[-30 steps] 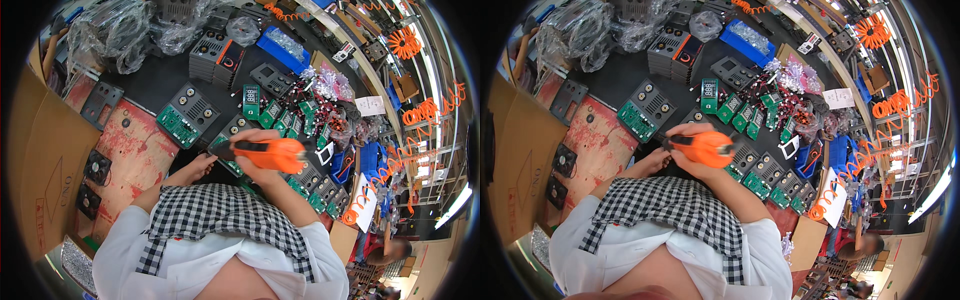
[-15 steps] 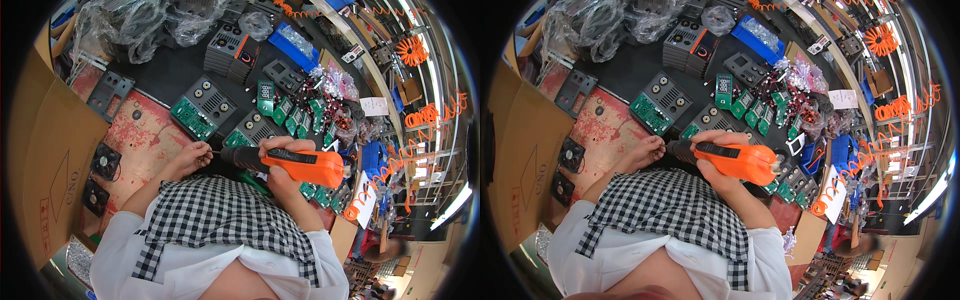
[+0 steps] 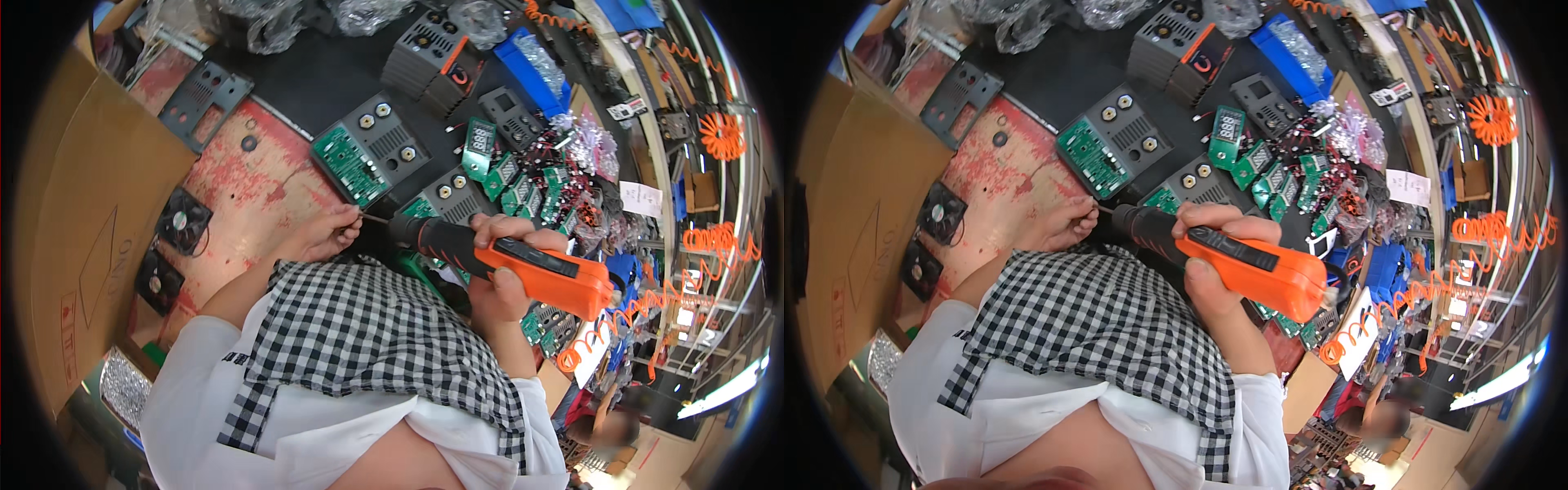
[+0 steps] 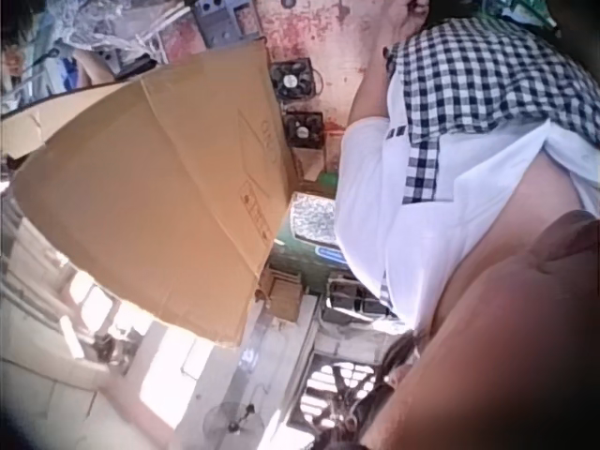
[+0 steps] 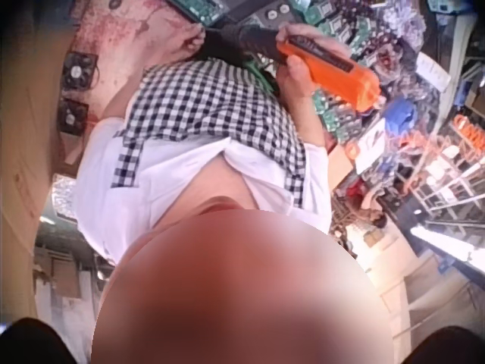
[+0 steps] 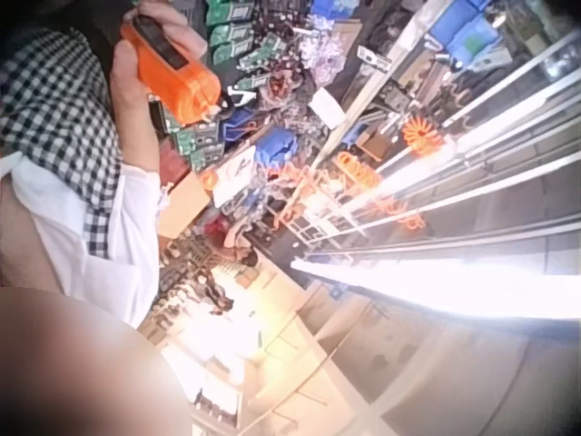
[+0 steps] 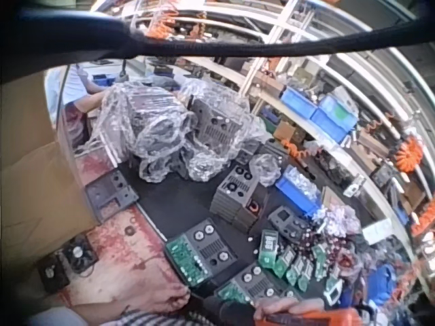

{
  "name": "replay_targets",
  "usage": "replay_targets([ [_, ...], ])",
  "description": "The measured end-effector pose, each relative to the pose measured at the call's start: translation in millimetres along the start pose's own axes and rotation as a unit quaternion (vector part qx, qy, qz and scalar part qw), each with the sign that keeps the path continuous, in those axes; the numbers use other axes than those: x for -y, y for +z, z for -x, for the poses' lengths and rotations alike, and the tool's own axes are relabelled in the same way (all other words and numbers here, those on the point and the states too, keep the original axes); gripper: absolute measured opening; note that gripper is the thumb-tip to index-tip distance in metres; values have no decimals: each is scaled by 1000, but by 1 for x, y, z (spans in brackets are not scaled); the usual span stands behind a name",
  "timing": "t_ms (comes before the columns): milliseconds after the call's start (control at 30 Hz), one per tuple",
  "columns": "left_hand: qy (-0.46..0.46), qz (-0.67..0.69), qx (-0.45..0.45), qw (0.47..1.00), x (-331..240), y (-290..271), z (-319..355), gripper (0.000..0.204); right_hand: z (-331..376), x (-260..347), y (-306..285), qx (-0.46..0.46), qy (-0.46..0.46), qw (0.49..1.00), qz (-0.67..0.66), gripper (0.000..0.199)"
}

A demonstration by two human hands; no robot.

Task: Assembling electronic circuit boards and control panels using various hand tools.

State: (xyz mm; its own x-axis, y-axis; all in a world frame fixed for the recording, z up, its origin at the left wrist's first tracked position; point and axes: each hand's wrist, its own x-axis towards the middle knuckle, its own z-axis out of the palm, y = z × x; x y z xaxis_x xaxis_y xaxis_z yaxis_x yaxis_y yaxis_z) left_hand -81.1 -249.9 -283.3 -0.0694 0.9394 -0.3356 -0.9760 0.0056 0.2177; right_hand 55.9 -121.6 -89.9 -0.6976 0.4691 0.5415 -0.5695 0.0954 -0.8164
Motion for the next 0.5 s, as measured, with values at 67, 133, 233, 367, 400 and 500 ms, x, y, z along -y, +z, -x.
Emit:
replay_targets([
  [67,-2,11,5,1000,1,-1,-1,5,-2,-3,0,-10,6,1000,0,42],
  [133,31,-7,-20,999,1,0,-2,4,-3,-6,-1,-7,10,1000,-9,42],
  [233,40,-28,-37,998,-2,2,-3,6,-5,-9,-2,-22,13,1000,1,42],
  [367,30,-40,-62,997,-5,4,-5,10,-10,-12,-4,-31,9,999,7,43],
  [400,34,-32,-51,998,-6,4,-6,11,-11,-12,-4,-29,5,1000,2,43],
  [500,25,-25,-50,998,-6,3,-5,13,-13,-14,-4,-32,37,998,45,39],
])
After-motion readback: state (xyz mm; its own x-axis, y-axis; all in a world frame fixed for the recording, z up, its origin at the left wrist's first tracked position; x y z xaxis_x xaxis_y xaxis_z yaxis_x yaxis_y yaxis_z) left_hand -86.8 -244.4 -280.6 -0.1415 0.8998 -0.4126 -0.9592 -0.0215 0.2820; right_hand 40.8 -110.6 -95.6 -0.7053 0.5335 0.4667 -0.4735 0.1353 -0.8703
